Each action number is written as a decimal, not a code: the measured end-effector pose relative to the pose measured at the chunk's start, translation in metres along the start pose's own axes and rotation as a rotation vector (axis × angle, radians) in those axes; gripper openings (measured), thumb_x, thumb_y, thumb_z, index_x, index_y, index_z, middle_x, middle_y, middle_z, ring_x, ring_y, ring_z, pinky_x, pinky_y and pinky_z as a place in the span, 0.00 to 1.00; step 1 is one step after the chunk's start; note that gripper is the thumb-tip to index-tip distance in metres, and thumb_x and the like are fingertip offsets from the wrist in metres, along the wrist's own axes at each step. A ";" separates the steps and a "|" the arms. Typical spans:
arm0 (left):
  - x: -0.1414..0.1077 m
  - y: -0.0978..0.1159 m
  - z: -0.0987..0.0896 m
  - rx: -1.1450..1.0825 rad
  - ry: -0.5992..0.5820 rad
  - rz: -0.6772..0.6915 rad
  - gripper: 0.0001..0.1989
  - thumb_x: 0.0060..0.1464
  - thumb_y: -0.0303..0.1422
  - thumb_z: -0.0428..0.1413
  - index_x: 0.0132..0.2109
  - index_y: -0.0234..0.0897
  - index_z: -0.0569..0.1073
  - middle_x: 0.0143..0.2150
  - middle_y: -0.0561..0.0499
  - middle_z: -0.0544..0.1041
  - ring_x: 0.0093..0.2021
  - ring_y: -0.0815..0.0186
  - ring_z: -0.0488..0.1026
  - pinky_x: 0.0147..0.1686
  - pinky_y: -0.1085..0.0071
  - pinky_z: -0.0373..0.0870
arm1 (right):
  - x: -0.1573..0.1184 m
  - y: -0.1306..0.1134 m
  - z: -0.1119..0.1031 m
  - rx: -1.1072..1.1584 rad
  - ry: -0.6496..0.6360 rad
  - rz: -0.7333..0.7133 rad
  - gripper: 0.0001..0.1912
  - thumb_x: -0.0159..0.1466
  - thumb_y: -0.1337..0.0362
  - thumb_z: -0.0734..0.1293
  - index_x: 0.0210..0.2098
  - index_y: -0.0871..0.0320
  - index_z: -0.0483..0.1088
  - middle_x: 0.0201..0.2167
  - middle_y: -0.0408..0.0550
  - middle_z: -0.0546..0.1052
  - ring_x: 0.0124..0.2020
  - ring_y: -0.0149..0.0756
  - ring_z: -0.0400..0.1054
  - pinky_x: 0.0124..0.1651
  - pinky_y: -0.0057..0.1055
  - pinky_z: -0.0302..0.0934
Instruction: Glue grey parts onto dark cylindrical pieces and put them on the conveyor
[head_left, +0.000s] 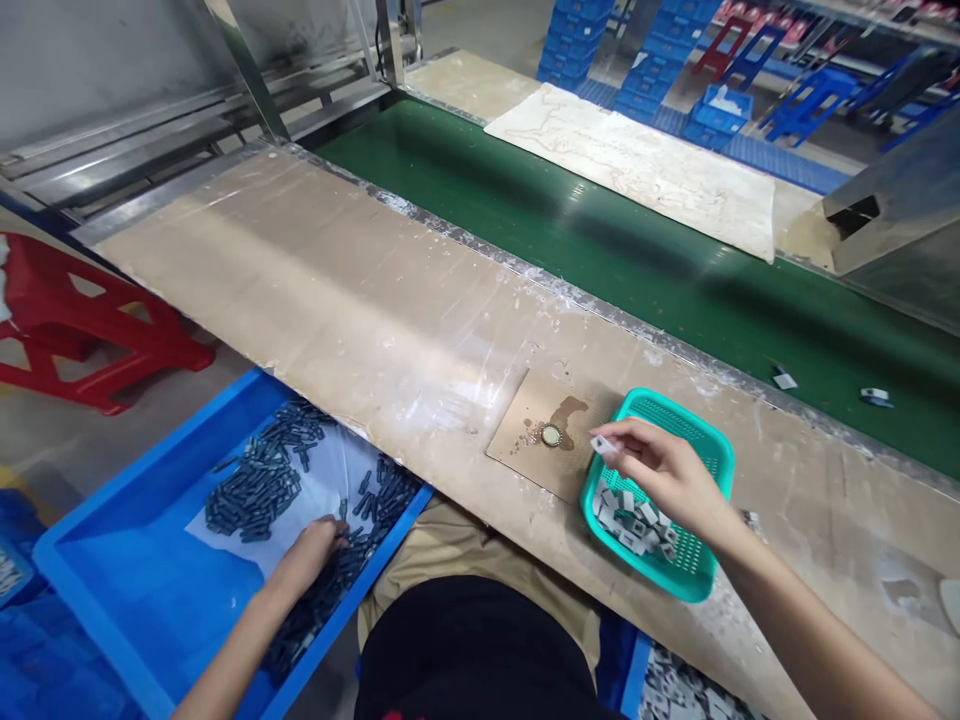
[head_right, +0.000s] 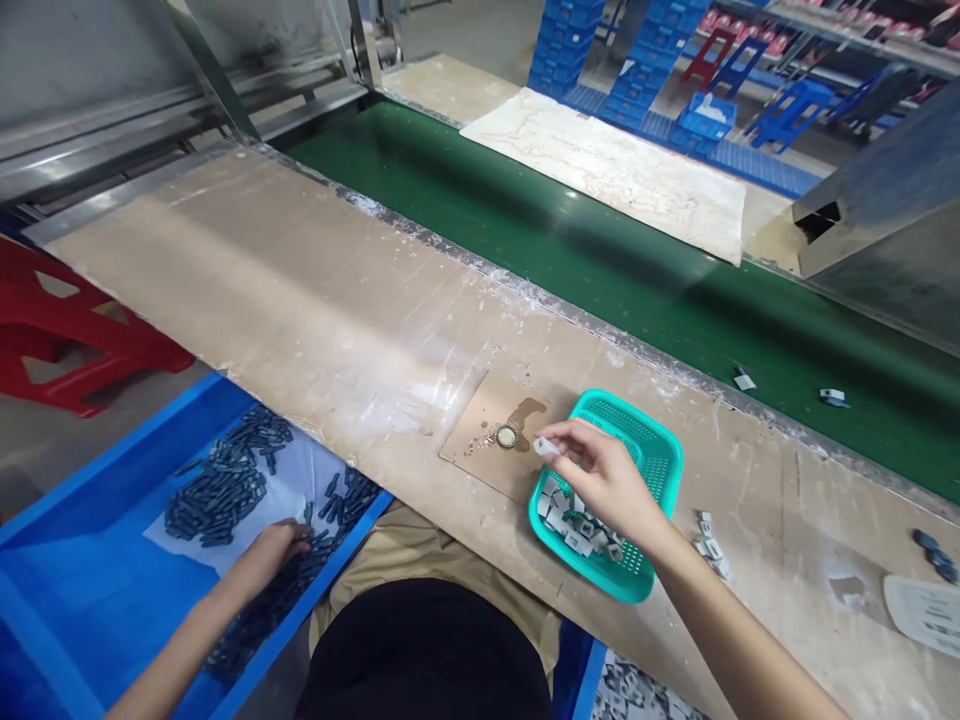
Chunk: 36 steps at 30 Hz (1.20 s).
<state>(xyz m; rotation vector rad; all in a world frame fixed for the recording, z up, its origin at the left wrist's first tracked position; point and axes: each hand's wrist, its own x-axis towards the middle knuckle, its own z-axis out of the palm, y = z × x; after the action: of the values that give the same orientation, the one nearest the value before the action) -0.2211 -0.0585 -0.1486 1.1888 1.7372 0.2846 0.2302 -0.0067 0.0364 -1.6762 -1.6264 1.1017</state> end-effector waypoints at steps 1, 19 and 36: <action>-0.002 0.006 -0.002 -0.030 0.001 -0.006 0.05 0.37 0.32 0.62 0.25 0.37 0.76 0.26 0.47 0.77 0.37 0.51 0.76 0.42 0.61 0.70 | 0.005 -0.004 0.004 -0.002 -0.019 -0.004 0.12 0.60 0.58 0.65 0.41 0.56 0.71 0.31 0.47 0.74 0.30 0.35 0.68 0.32 0.31 0.64; -0.077 0.155 0.047 -1.346 -0.171 -0.285 0.12 0.44 0.19 0.61 0.39 0.31 0.77 0.31 0.50 0.78 0.29 0.72 0.75 0.30 0.78 0.77 | 0.032 0.012 0.029 -0.550 -0.027 -0.342 0.12 0.64 0.59 0.60 0.37 0.55 0.74 0.34 0.52 0.76 0.36 0.42 0.71 0.39 0.37 0.66; -0.074 0.232 0.091 -0.461 0.250 1.290 0.18 0.50 0.20 0.57 0.46 0.44 0.76 0.45 0.52 0.80 0.44 0.64 0.77 0.41 0.70 0.78 | -0.032 -0.064 0.023 0.637 -0.186 0.363 0.10 0.53 0.59 0.73 0.29 0.58 0.72 0.25 0.48 0.78 0.27 0.37 0.74 0.32 0.32 0.70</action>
<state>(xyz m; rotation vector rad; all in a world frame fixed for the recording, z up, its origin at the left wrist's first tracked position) -0.0086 -0.0319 -0.0021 1.7893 0.7570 1.5383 0.1793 -0.0339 0.0839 -1.4799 -0.9175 1.7715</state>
